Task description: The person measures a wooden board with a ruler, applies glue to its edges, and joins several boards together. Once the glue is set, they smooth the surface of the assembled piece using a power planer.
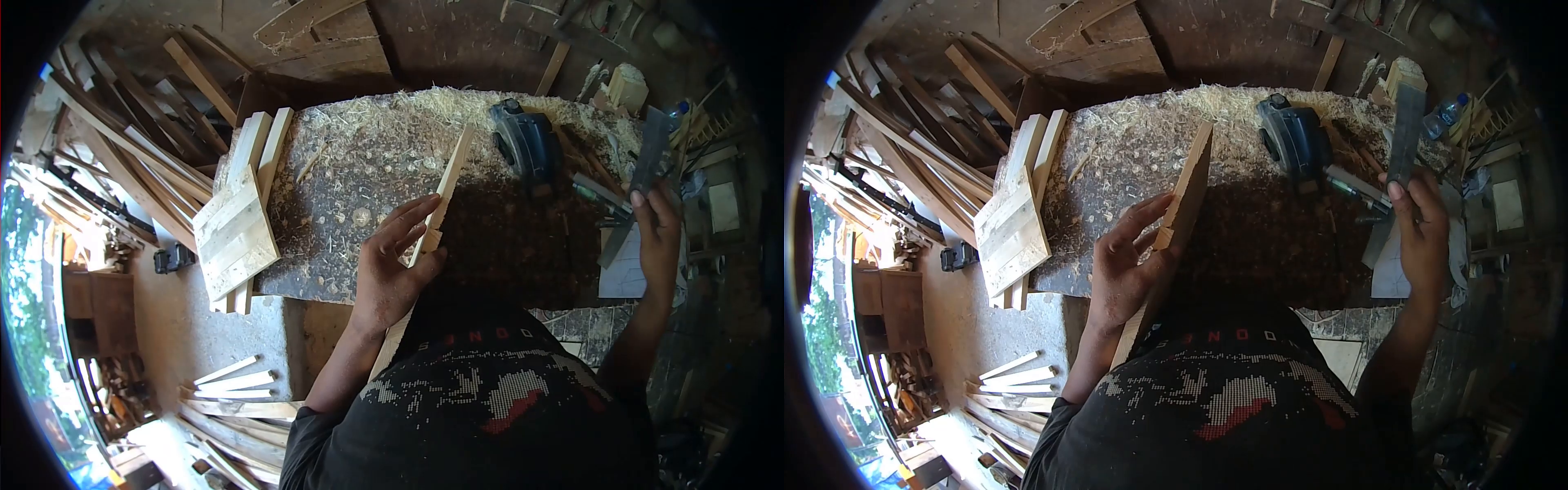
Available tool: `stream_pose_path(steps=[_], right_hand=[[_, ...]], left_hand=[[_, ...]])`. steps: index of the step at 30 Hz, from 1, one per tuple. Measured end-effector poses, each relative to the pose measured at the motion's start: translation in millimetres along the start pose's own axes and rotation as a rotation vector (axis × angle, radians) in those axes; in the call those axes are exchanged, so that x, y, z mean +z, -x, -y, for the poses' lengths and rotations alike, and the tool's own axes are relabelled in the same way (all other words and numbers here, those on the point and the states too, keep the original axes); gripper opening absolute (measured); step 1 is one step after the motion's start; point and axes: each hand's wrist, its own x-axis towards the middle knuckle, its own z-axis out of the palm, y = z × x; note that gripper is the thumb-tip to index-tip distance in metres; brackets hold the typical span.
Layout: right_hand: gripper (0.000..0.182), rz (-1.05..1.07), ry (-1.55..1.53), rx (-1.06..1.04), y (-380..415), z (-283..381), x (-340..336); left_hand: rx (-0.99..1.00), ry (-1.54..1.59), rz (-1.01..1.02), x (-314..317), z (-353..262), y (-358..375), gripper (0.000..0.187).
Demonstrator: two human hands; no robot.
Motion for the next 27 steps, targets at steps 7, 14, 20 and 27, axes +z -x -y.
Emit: stream_pose_path(steps=[7,14,20,27], right_hand=[[0.025,0.318,-0.275,0.176,13.0,25.7,41.4],[0.031,0.403,-0.220,0.000,21.1,58.8,68.0],[0.029,0.373,-0.131,-0.082,23.1,60.3,71.1],[0.029,0.363,-0.119,-0.102,23.0,64.5,73.8]], left_hand=[[-0.014,-0.019,-0.004,0.0,1.0,0.5,0.052],[-0.026,0.006,-0.002,-0.4,2.9,0.6,0.053],[-0.016,0.036,-0.002,0.6,4.0,1.5,0.053],[-0.002,0.020,-0.012,0.8,4.0,2.3,0.052]])
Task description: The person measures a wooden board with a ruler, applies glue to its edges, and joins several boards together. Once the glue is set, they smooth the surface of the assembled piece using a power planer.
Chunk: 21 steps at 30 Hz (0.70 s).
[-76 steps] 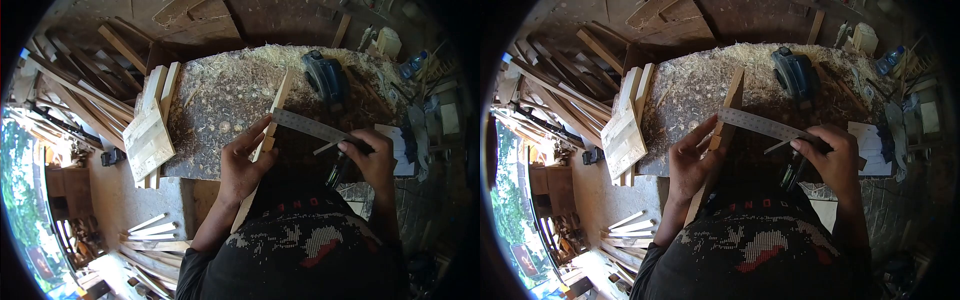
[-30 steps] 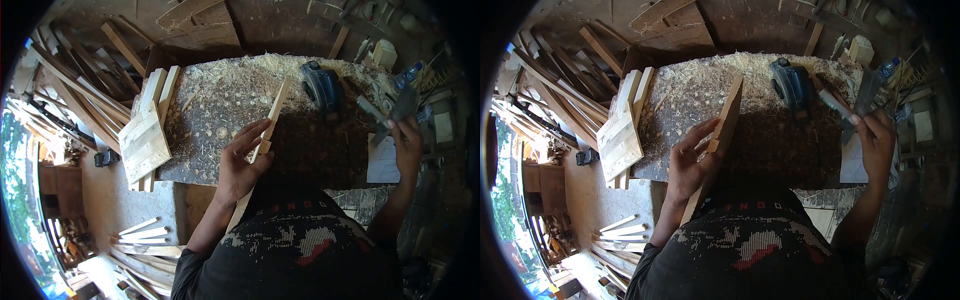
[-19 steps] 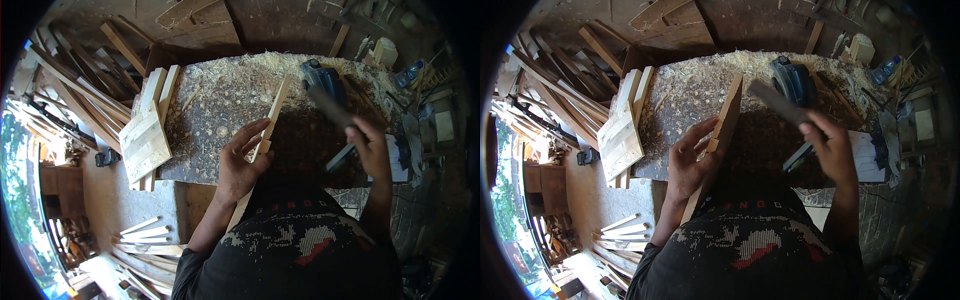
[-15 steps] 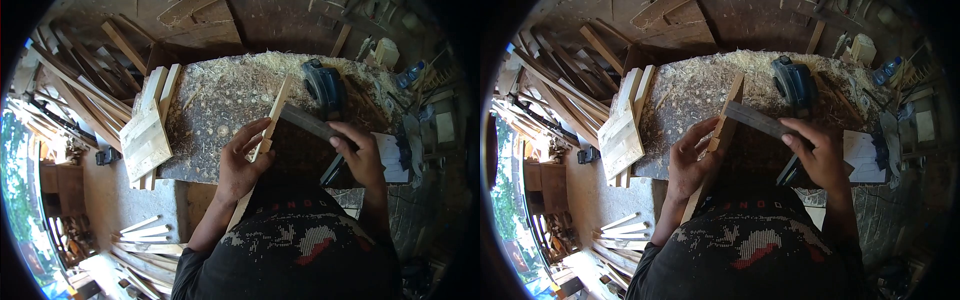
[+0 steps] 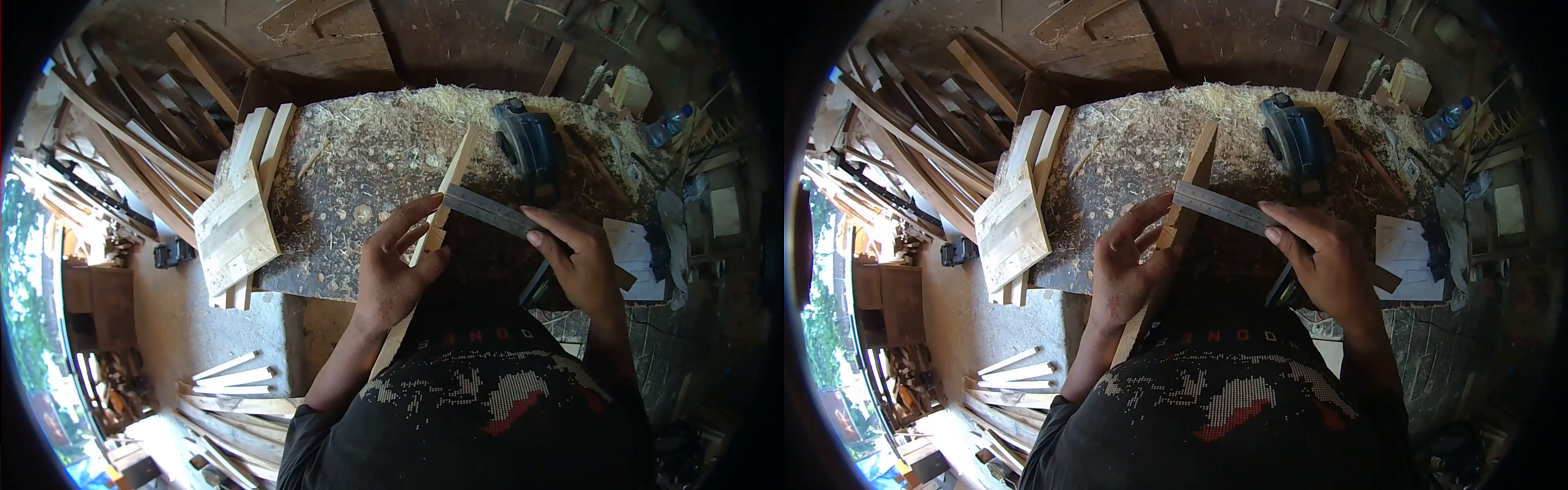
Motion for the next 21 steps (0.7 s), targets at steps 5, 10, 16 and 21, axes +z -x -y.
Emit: stream_pose_path(steps=[5,10,16,21], right_hand=[[0.029,-0.027,0.049,-0.028,1.0,4.8,-0.6],[0.030,-0.044,0.162,-0.049,3.3,8.8,-1.5],[0.031,-0.098,0.202,-0.103,6.1,8.3,2.5],[0.033,-0.120,0.240,-0.124,8.4,9.4,5.3]], left_hand=[[0.007,0.004,-0.001,0.5,1.5,0.3,0.050],[0.007,-0.002,-0.005,0.5,2.0,0.8,0.049],[0.062,-0.056,-0.005,-0.3,0.3,-0.4,0.047],[0.077,-0.069,-0.011,-0.5,-1.5,-0.4,0.047]])
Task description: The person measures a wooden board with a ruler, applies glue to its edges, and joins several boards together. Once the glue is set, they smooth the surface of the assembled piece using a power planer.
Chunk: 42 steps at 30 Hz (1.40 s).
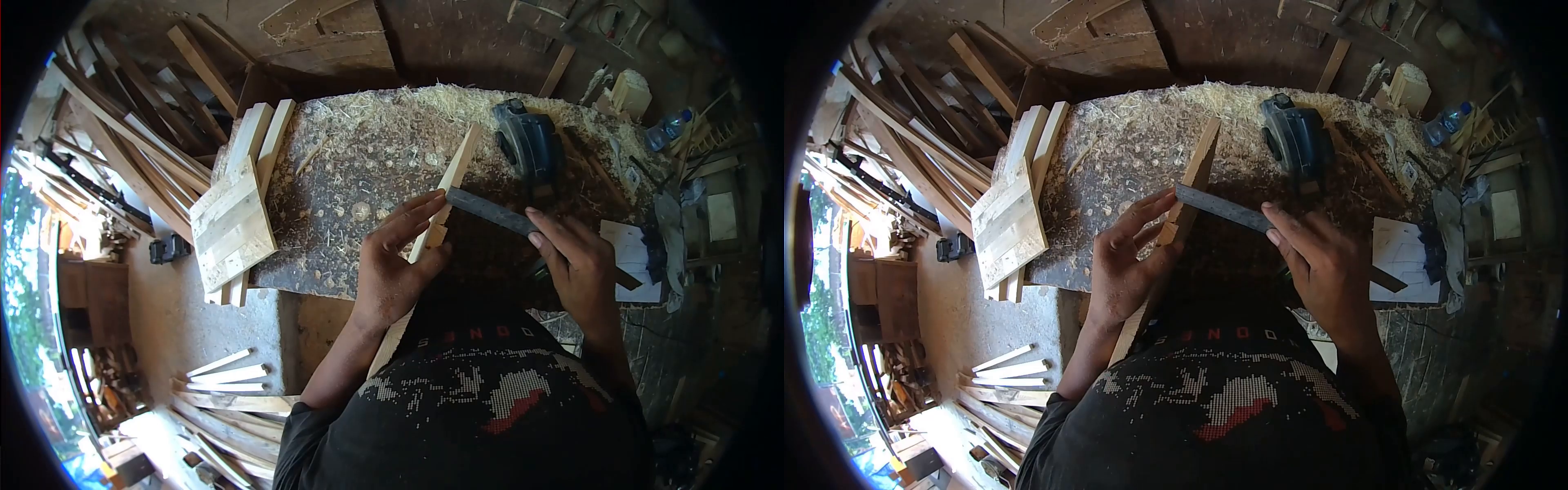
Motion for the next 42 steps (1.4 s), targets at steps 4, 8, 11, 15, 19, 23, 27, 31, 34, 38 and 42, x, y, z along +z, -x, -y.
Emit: stream_pose_path(steps=[4,8,11,15,19,23,27,31,34,38,42], right_hand=[[0.035,0.012,0.039,0.007,1.9,1.5,-0.7],[0.036,0.016,0.022,0.019,2.4,2.7,-0.5],[0.036,0.026,0.002,0.034,2.2,4.6,-1.7],[0.035,0.027,-0.027,0.044,1.8,4.6,-1.9],[0.034,-0.062,-0.076,0.085,2.8,-17.6,-3.9],[0.038,-0.134,-0.111,0.458,10.3,-85.4,-18.6],[0.046,-0.097,0.027,0.521,51.5,-214.1,-13.6],[0.052,-0.061,0.057,0.816,84.7,-266.7,-6.0],[0.051,-0.055,0.115,0.998,133.1,-353.8,14.4],[0.047,-0.052,0.252,0.824,167.2,-389.8,20.9],[0.045,-0.037,0.248,0.894,165.7,-381.0,9.3]], left_hand=[[-0.032,0.030,0.014,-1.6,0.8,-0.6,0.049],[-0.026,0.037,0.016,-1.6,1.8,-0.5,0.049],[-0.031,0.041,0.014,-1.1,-0.1,-0.4,0.049],[-0.021,0.025,0.013,-1.2,-1.4,-1.0,0.050],[-0.044,0.039,-0.028,-12.1,0.3,-2.0,0.049],[-0.065,-0.163,-0.023,-65.8,5.3,-9.9,0.042],[-0.103,-0.402,0.031,-119.3,-1.1,-28.9,0.043],[-0.163,-0.564,-0.053,-158.1,25.3,-48.1,0.043],[-0.139,-0.665,-0.215,-163.8,42.9,-53.7,0.036],[-0.110,-0.630,-0.331,-166.4,56.4,-58.7,0.028],[-0.164,-0.627,-0.324,-167.1,52.0,-62.4,0.025]])
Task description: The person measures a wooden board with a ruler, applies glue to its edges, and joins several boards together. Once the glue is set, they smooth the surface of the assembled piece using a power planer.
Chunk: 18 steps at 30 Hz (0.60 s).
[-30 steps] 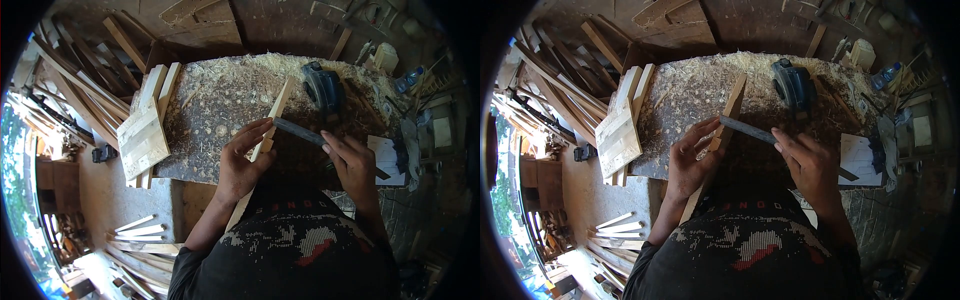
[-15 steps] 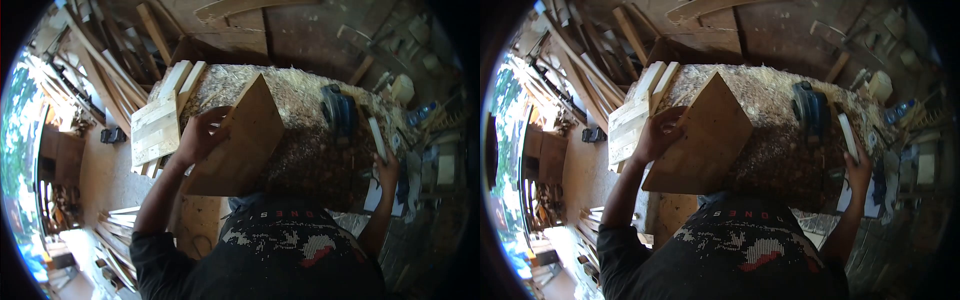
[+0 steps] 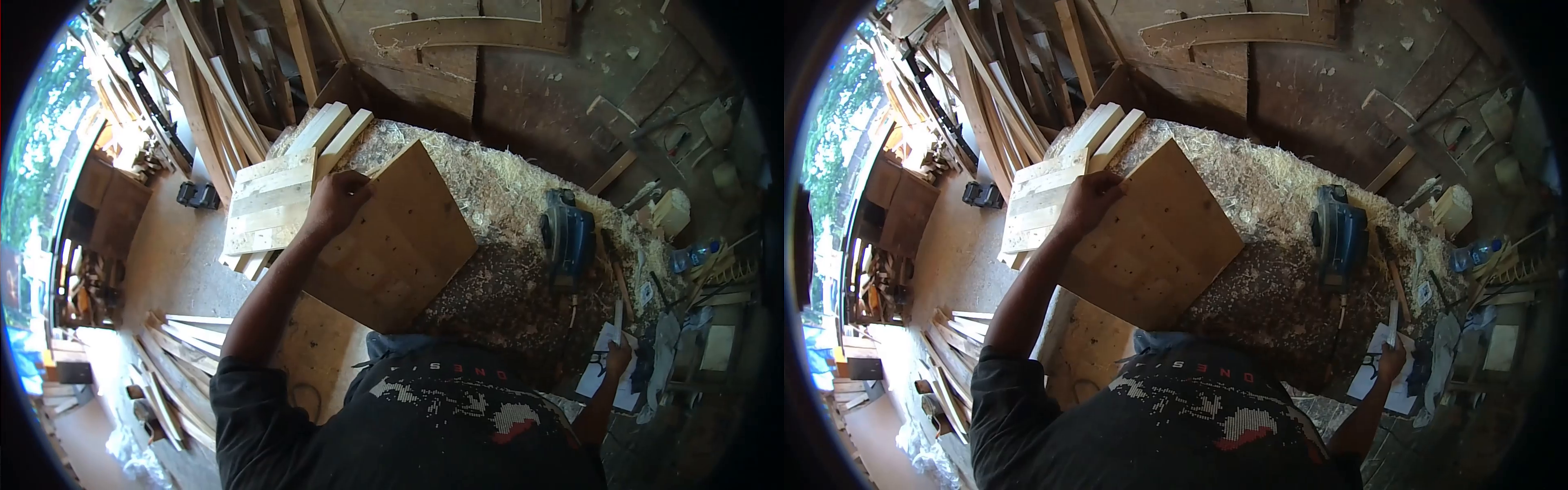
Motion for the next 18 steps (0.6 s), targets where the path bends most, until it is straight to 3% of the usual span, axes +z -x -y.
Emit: stream_pose_path(steps=[5,10,14,16,18], right_hand=[[0.047,-0.034,0.112,-0.007,-31.4,-25.6,-6.5],[0.046,-0.111,0.458,0.024,-39.0,1.0,-25.6],[0.039,-0.199,0.331,-0.097,-44.9,46.2,-19.7],[0.039,-0.218,0.236,-0.237,-40.0,77.9,-14.3],[0.039,-0.219,0.009,-0.211,-50.7,81.5,15.4]], left_hand=[[0.078,-0.112,-0.027,2.0,-7.9,2.1,0.023],[0.046,-0.018,0.163,-5.2,-38.7,21.7,0.028],[0.125,0.120,0.450,-15.7,-67.2,48.3,0.042],[0.202,0.148,0.485,-9.1,-77.0,62.6,0.049],[0.224,0.170,0.506,-0.6,-80.4,73.2,0.054]])
